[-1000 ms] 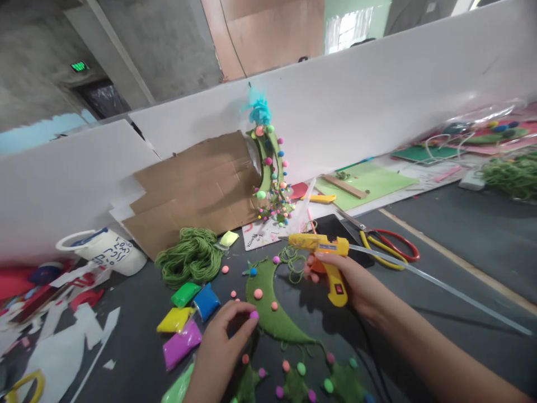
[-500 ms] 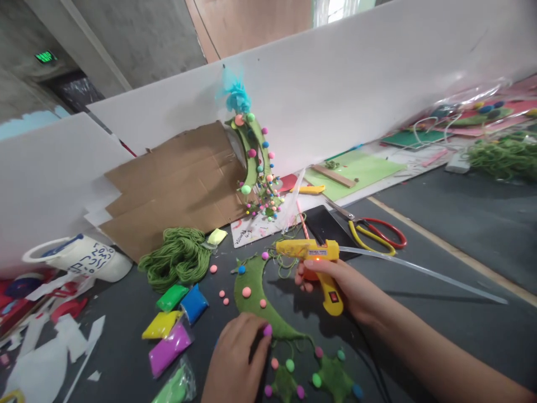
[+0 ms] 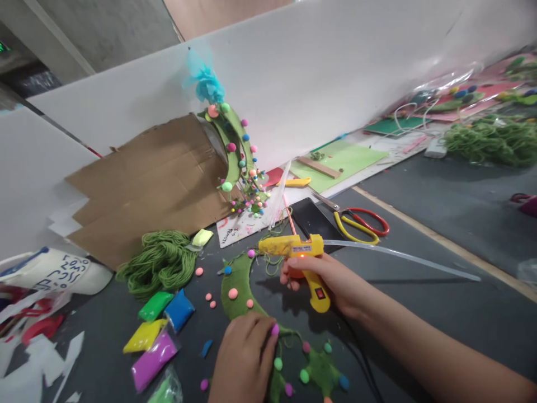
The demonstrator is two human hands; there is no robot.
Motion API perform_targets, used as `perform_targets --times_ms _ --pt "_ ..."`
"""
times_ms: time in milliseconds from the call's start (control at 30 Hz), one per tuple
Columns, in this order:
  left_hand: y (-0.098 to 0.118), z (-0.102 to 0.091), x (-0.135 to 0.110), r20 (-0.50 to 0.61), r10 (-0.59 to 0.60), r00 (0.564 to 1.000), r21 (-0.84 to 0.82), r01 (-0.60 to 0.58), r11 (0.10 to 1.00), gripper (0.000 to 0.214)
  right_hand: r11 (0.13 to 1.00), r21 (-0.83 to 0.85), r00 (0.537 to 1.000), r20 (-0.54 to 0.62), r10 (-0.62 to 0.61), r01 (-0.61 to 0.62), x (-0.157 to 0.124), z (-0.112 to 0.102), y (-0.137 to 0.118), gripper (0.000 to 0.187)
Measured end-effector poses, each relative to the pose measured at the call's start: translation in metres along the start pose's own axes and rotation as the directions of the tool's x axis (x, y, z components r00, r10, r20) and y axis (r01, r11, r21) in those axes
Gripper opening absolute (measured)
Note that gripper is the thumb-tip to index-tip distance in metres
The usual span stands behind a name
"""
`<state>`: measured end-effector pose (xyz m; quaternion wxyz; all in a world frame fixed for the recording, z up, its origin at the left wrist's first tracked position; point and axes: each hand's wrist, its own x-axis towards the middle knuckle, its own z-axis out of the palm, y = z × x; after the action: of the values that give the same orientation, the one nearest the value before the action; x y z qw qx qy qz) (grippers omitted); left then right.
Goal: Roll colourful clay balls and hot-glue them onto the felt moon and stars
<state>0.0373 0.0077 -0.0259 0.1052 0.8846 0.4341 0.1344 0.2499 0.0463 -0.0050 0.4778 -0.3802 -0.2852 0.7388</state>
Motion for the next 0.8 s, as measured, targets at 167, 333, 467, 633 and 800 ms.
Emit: perform_targets --times_ms 167,333,467,633,800 --pt "0.0002 0.0026 -0.0007 -0.021 0.045 0.999 0.029 -0.045 0.999 0.012 1.000 0.004 1.000 0.010 0.001 -0.001 0.0005 -0.0004 -0.0016 0.017" --pt "0.0008 0.0033 -0.0029 -0.014 0.084 0.996 0.042 -0.083 0.996 0.015 1.000 -0.006 1.000 0.014 0.005 -0.005 0.0008 -0.0002 -0.0009 0.018" --pt "0.0022 0.0035 -0.0029 0.024 0.087 0.996 0.065 -0.088 0.994 0.015 1.000 -0.004 1.000 0.015 0.011 -0.011 -0.0002 0.0006 -0.0008 0.017" --pt "0.0060 0.0038 0.0002 0.061 0.124 0.990 0.126 -0.131 0.983 0.014 1.000 -0.001 1.000 0.016 0.014 -0.014 -0.0007 0.0016 -0.0012 0.015" --pt "0.0065 0.0041 0.0019 0.076 0.136 0.988 0.158 -0.147 0.976 0.013 1.000 -0.002 1.000 0.013 0.011 -0.011 -0.0009 0.0013 -0.0017 0.014"
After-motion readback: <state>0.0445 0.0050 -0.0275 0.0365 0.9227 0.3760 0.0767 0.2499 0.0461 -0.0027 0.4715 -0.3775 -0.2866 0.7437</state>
